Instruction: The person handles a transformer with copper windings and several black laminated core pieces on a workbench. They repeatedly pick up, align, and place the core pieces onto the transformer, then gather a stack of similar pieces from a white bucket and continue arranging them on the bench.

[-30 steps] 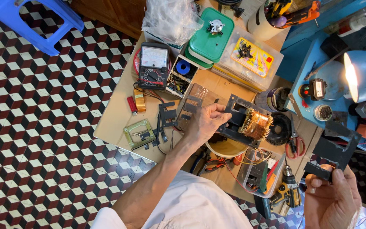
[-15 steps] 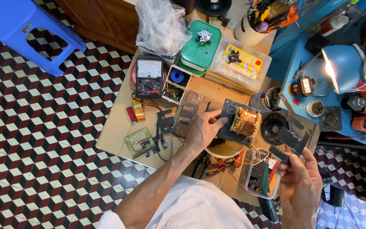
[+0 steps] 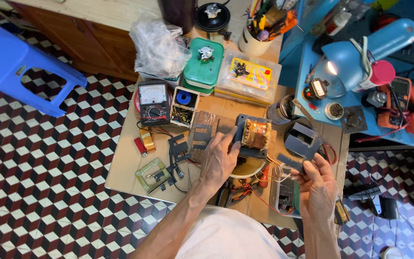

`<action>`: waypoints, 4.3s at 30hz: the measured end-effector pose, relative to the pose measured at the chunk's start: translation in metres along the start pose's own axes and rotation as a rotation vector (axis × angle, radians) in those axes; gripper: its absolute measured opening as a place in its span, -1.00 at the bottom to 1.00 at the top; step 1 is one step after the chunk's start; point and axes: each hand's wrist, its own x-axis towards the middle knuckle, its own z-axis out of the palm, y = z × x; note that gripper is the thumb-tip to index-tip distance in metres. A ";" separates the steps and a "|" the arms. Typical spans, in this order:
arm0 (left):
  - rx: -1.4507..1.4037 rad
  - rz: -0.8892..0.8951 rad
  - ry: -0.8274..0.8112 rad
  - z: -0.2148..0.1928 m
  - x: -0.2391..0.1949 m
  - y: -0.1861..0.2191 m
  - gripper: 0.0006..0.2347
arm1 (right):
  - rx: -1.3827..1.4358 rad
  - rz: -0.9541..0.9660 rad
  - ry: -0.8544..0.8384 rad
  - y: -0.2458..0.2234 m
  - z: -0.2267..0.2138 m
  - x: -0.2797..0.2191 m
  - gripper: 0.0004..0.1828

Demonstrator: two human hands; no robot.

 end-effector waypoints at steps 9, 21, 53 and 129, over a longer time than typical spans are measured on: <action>-0.002 0.059 -0.041 -0.001 -0.005 0.005 -0.57 | -0.063 0.093 -0.036 0.016 0.017 0.013 -0.60; 0.033 -0.064 -0.139 -0.001 -0.005 0.024 -0.34 | 0.083 0.164 -0.076 0.051 0.025 0.026 -0.60; -0.178 -0.164 -0.182 0.001 -0.009 0.019 -0.38 | -0.944 -0.144 -0.106 0.014 0.080 -0.002 -0.52; -1.088 -0.755 -0.827 0.100 -0.071 0.064 -0.82 | 0.212 -0.141 0.534 0.013 -0.133 -0.124 -0.92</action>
